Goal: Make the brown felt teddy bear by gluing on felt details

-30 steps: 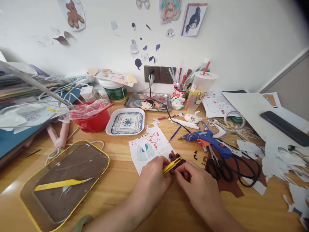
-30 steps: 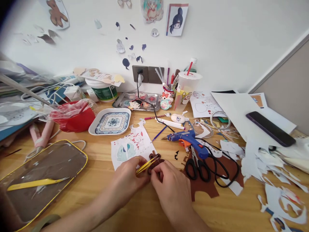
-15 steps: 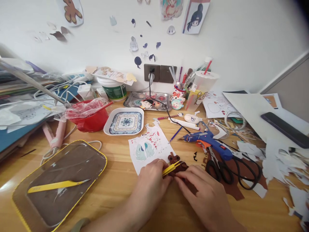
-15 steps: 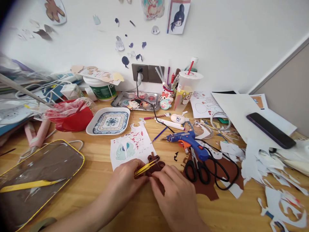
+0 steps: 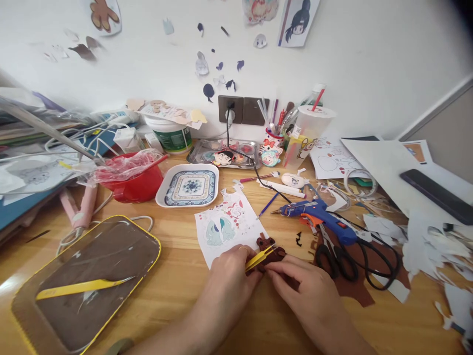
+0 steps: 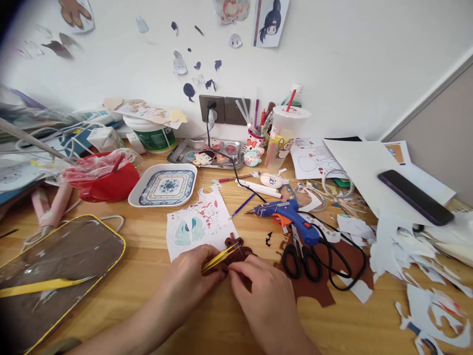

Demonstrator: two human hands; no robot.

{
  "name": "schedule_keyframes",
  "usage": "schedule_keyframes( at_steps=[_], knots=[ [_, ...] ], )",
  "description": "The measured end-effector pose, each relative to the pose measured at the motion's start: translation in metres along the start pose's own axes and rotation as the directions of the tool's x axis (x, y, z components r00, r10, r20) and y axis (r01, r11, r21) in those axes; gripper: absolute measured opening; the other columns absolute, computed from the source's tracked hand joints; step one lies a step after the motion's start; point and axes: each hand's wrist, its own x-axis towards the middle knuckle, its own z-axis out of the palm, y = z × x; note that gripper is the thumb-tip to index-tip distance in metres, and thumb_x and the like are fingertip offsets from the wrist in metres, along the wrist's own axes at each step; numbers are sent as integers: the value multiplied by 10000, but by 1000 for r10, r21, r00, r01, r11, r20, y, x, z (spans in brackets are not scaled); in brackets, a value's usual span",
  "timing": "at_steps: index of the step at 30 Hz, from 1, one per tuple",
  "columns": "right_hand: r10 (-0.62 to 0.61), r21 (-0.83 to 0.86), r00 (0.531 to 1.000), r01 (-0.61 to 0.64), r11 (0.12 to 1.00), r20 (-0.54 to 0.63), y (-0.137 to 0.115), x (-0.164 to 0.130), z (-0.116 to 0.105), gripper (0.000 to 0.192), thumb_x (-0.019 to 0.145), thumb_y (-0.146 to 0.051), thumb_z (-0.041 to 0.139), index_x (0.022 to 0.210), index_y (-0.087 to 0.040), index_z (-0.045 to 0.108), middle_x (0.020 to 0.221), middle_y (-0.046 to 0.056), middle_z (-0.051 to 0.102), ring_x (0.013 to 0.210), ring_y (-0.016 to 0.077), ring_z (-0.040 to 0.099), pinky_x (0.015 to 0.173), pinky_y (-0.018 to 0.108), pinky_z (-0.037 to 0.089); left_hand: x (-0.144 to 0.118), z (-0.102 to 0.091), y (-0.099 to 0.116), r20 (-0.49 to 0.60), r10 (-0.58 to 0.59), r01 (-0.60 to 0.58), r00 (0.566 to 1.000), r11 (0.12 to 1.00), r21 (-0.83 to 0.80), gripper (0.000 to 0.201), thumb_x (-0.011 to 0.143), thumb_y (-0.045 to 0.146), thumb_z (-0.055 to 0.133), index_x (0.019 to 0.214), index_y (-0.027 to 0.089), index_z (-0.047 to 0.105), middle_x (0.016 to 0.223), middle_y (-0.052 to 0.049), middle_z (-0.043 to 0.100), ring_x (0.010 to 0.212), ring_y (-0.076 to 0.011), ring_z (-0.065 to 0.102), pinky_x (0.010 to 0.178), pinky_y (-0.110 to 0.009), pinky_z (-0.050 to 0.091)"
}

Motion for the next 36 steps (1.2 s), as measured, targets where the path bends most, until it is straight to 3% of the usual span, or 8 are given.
schedule_keyframes(
  at_steps=[14,22,36],
  knots=[
    [-163,-102,978,151,983,-127,4,-1,5,201,782,-186,445,766,-231,640,724,21,604,666,177,573,594,291,454,2,-1,2,-2,-10,10,1000,1000,-29,122,702,194,517,768,198,619,770,-23,669,705,-176,581,600,-237,367],
    [-180,-101,972,166,981,-148,6,-2,6,195,788,-186,447,770,-221,639,713,19,599,601,153,568,550,263,450,3,0,1,11,-37,39,999,976,-212,143,722,211,486,734,222,628,728,23,664,681,-139,573,608,-213,385],
    [-176,-113,975,161,980,-138,4,-3,5,201,783,-159,453,784,-215,647,754,25,612,690,169,578,616,281,450,11,-6,9,15,-132,132,991,990,52,154,671,324,540,742,273,667,729,8,689,695,-190,586,572,-255,340]
  ],
)
